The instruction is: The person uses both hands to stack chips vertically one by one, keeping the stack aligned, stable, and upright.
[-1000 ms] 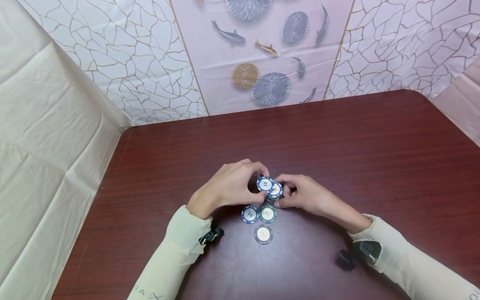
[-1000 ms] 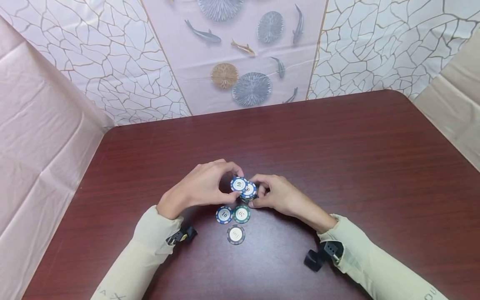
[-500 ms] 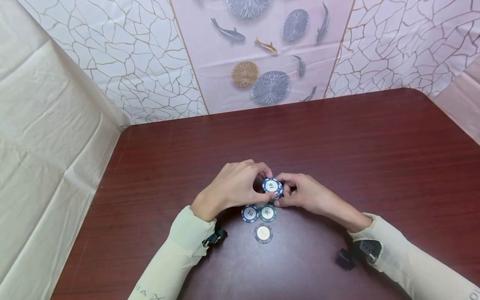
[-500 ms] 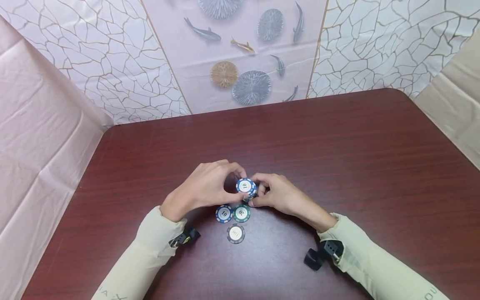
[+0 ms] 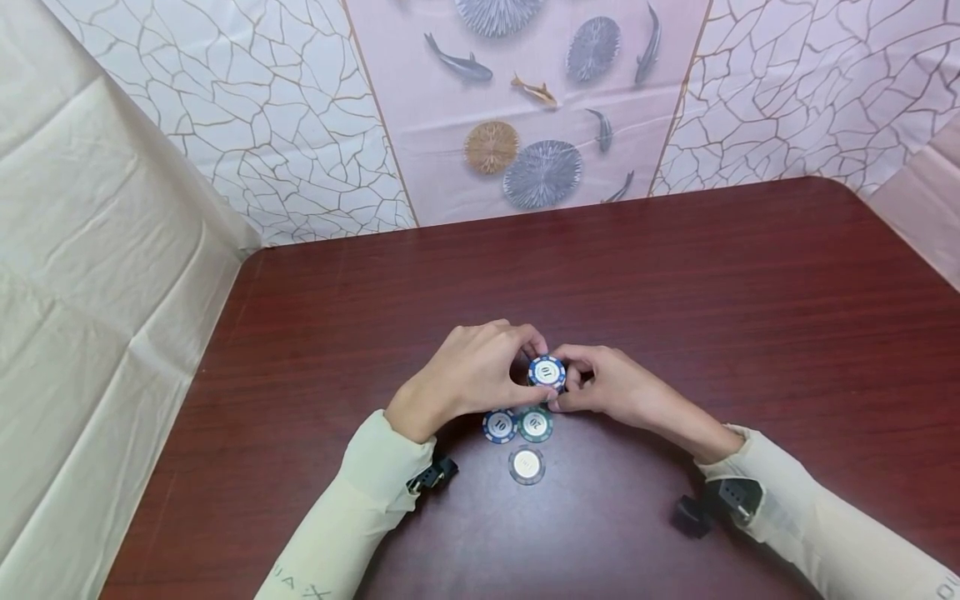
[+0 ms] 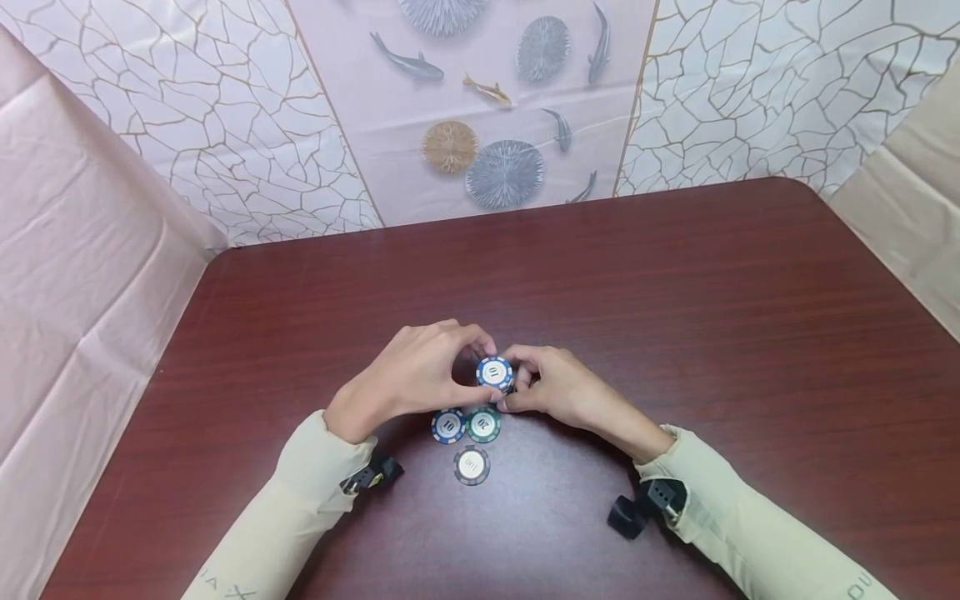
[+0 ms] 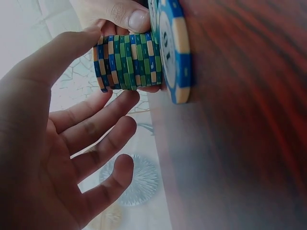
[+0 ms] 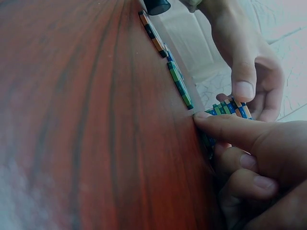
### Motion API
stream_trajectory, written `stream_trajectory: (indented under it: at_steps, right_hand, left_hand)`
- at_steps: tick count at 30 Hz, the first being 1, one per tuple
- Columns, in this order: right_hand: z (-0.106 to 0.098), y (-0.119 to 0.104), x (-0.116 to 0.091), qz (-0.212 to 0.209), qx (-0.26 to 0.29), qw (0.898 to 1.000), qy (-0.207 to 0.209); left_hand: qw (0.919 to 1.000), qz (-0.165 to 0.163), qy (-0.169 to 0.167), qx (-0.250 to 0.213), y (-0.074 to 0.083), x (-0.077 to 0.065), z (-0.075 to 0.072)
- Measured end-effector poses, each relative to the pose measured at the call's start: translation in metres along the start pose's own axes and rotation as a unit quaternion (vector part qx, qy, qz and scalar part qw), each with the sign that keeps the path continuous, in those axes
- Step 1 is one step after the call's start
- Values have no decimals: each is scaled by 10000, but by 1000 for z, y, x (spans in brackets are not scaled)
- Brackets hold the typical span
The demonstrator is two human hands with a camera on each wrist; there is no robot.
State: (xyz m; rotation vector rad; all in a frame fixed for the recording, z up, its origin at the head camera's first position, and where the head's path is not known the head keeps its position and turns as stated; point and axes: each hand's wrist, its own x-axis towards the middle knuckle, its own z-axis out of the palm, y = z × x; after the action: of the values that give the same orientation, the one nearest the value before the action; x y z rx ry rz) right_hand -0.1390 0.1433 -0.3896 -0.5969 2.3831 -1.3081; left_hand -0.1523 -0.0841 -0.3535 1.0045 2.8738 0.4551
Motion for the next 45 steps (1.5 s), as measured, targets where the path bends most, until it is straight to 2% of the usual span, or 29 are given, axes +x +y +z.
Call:
stream_trajectory:
  at_steps: [12,31,35,40,42,45]
  right_hand:
    - [-3,1,-2,-6,39,10000,12]
    - [-11,1,-8,163,77,9997,161]
    - [-9,1,-9,157,190,9996,97]
    - [-6,1,-6,90,158,9998,68]
    - [-5,1,-5,84,112,9999,38]
    - [-1,1,-3,140,68,9999,-63]
  left_hand:
    - [9995,236,107,205,0,3,0]
    - [9993,303,20,-237,5,11,-6]
    - [9989,246,-133,-373,2,9,-8]
    - [9979,250,-325,-500,-5,-5,-12]
    - [9970,229,-497,-553,-9,-13,-14]
    - [9924,173,-971,-732,-14,-25,-16]
